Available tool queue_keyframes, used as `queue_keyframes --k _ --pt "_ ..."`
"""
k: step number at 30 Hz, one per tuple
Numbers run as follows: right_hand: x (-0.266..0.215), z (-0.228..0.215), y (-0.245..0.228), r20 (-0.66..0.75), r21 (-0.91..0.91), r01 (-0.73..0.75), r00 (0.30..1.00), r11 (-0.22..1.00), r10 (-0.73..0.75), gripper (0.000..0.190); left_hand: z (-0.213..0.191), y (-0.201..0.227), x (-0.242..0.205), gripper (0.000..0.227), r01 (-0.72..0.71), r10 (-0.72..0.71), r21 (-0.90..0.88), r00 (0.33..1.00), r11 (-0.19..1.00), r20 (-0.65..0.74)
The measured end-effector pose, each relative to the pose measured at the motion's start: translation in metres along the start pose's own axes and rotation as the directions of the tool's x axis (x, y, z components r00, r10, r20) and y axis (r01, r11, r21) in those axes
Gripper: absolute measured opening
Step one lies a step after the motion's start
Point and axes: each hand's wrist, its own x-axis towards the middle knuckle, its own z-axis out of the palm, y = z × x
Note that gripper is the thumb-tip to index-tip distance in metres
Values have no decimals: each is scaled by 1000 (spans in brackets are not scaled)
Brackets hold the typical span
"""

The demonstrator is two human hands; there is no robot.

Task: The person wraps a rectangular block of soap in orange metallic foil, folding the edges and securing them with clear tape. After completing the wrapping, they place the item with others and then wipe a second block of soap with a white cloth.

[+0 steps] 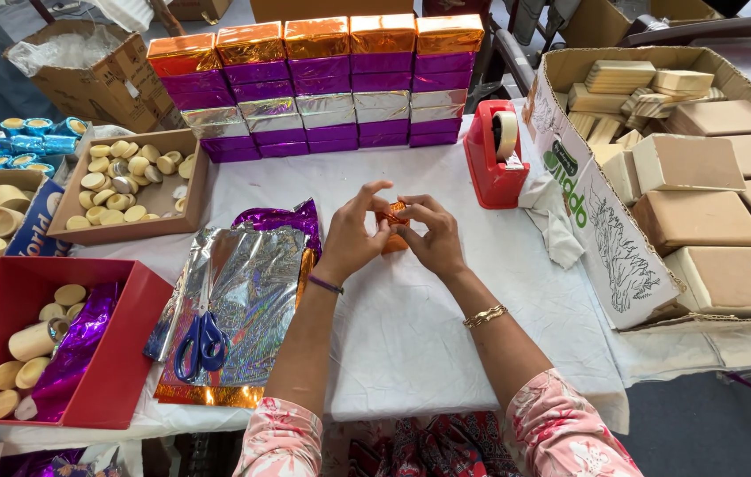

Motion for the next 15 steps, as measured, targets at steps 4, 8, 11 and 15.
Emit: queue_keyframes --k 4,8,11,15 --pt "0 -1 -3 6 46 3 1000 999 -3 18 -4 -15 -1 44 -221 231 124 970 967 -76" --pt "-1 -1 -3 7 83 -6 1000 997 5 14 -6 -25 -3 15 -240 241 189 970 952 14" --pt "-3 0 1 -23 71 35 999 997 -33 13 -6 -25 -6 13 -219 217 207 976 953 33" --pt "-4 2 4 -42 32 62 997 998 -60 13 -9 -5 -5 28 -89 80 161 995 983 59"
